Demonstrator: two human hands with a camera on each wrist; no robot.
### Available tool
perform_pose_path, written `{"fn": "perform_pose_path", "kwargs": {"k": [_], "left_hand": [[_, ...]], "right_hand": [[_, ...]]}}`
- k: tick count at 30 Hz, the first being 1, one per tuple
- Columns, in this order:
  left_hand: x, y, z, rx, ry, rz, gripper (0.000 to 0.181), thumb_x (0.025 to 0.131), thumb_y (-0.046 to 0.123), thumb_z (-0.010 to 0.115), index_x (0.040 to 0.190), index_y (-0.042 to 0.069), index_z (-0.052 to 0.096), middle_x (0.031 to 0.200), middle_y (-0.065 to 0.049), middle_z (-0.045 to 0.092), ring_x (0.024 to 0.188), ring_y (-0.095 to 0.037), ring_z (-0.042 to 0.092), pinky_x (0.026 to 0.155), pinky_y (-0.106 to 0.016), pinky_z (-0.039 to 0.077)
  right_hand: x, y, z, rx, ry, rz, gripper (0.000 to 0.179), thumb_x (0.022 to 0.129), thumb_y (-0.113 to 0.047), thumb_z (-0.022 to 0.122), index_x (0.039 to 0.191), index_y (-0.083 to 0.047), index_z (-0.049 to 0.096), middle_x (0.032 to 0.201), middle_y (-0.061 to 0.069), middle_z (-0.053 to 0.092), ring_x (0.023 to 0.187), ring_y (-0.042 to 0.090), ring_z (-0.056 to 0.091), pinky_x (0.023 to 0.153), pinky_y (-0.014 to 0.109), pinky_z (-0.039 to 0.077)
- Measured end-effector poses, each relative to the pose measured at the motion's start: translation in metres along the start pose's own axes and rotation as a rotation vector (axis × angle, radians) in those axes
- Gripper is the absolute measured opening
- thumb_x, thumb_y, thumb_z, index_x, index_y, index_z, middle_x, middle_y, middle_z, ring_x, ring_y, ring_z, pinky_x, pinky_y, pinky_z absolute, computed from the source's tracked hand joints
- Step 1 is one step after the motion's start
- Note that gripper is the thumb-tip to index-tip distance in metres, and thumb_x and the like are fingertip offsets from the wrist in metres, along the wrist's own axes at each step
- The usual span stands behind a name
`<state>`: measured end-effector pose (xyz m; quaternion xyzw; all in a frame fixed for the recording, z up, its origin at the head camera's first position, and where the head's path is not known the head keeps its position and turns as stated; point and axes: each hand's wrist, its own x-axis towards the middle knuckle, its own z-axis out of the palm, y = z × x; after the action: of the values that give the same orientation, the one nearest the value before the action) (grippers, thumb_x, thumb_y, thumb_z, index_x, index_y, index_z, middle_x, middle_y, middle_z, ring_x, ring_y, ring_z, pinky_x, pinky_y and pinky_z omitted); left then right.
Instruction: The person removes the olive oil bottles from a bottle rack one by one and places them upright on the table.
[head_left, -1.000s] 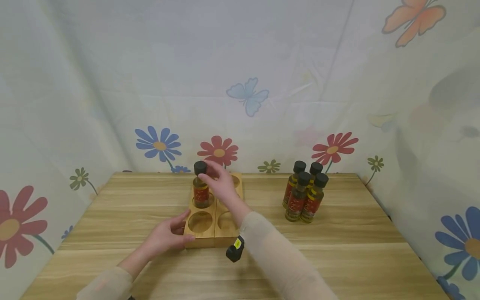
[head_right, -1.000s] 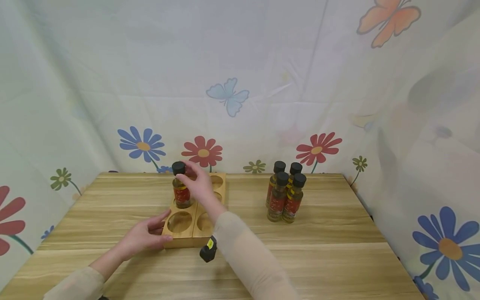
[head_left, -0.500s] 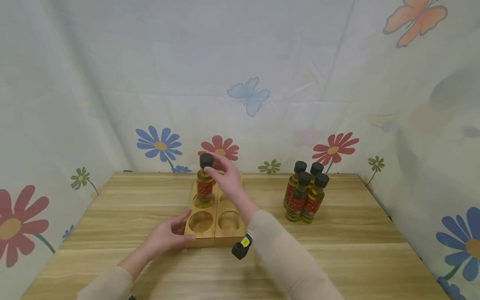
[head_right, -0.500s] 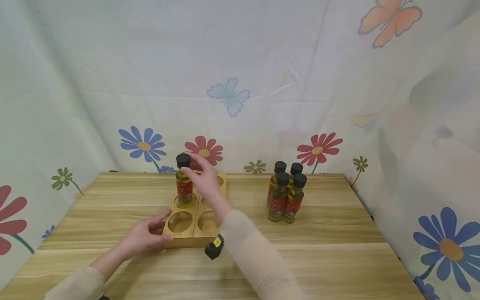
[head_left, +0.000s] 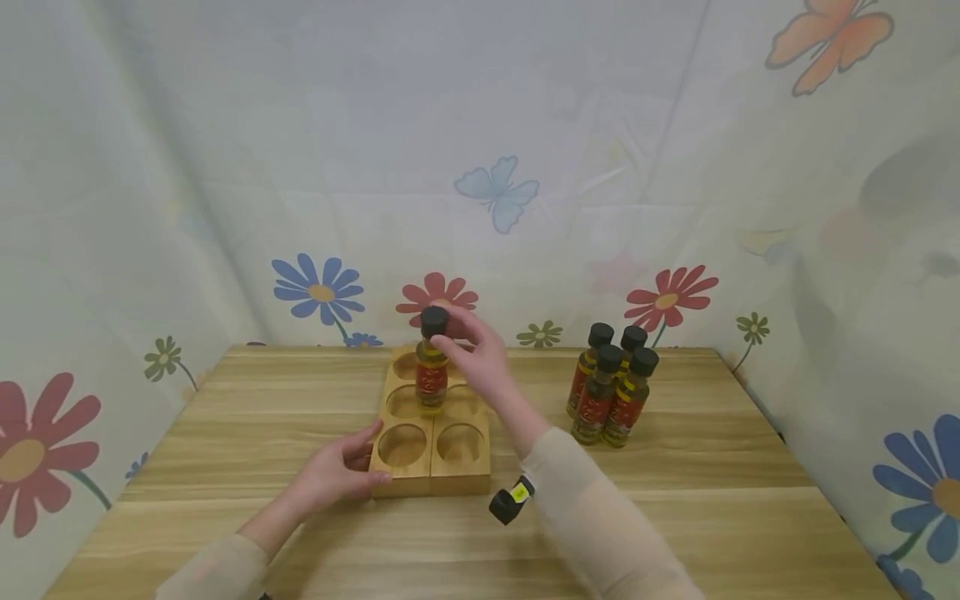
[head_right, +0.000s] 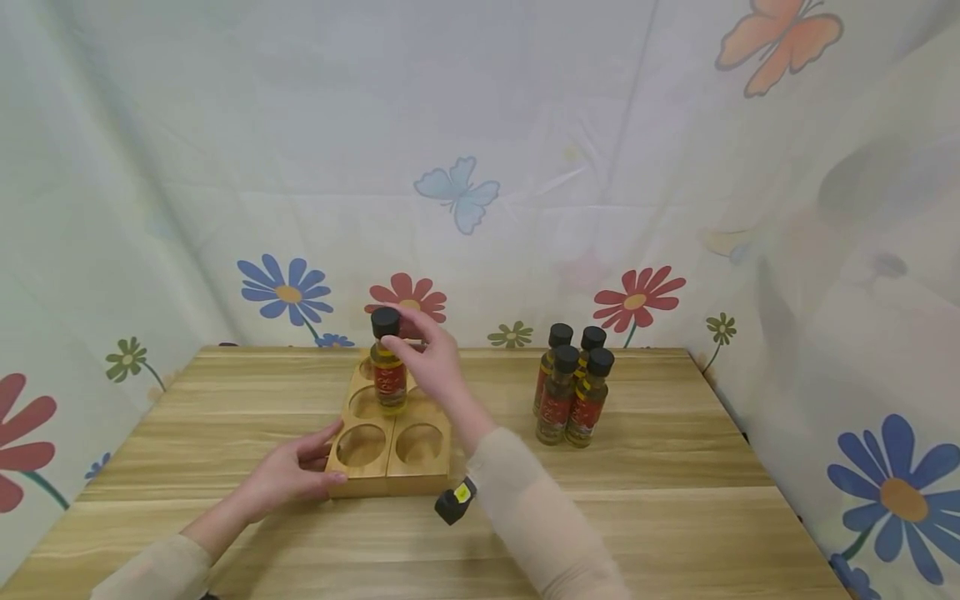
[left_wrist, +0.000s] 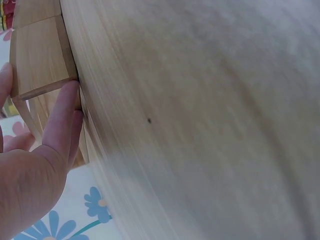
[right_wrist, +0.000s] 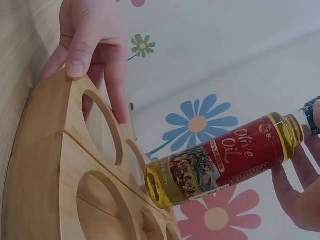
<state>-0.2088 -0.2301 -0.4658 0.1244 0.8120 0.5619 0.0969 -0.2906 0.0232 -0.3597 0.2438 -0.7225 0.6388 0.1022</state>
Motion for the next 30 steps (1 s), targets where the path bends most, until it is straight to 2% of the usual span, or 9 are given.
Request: {"fn": "perform_pose_path", "kwargs": {"k": [7,13,21,30], "left_hand": [[0.000,-0.001,0.000,0.024,0.001,0.004,0.092,0.080,0.019,0.085,0.153,-0.001,0.031,0.146,-0.032,0.041,0.123,-0.043,0.053,0.084,-0.033,0.057],[0.000,-0.001,0.001,0.036,0.023,-0.027,0.093,0.079,0.022,0.086,0.153,0.002,0.033,0.144,-0.031,0.043,0.123,-0.044,0.053,0.082,-0.033,0.058],[0.000,-0.002,0.001,-0.007,0.015,-0.042,0.095,0.078,0.020,0.086,0.154,0.003,0.031,0.144,-0.033,0.041,0.124,-0.045,0.052,0.079,-0.034,0.059],[0.000,-0.002,0.000,0.028,0.016,-0.027,0.093,0.079,0.022,0.086,0.153,0.003,0.033,0.146,-0.030,0.042,0.124,-0.043,0.053,0.084,-0.032,0.057]], "right_hand": [[-0.009,-0.007,-0.018,0.068,0.017,-0.005,0.044,0.093,-0.008,0.071,0.136,-0.009,0.060,0.116,0.013,0.067,0.107,0.025,0.062,0.093,0.042,0.053],[-0.019,-0.015,-0.037,0.021,0.026,0.017,0.044,0.093,-0.007,0.070,0.135,-0.006,0.059,0.113,0.014,0.068,0.105,0.025,0.063,0.095,0.044,0.052],[-0.032,-0.025,-0.065,-0.021,0.021,0.022,0.044,0.094,-0.008,0.068,0.137,-0.010,0.059,0.115,0.013,0.068,0.108,0.025,0.062,0.098,0.049,0.048],[-0.047,-0.028,-0.090,-0.082,0.026,0.049,0.045,0.095,-0.013,0.069,0.139,-0.015,0.059,0.118,0.010,0.067,0.110,0.023,0.061,0.100,0.051,0.047]]}}
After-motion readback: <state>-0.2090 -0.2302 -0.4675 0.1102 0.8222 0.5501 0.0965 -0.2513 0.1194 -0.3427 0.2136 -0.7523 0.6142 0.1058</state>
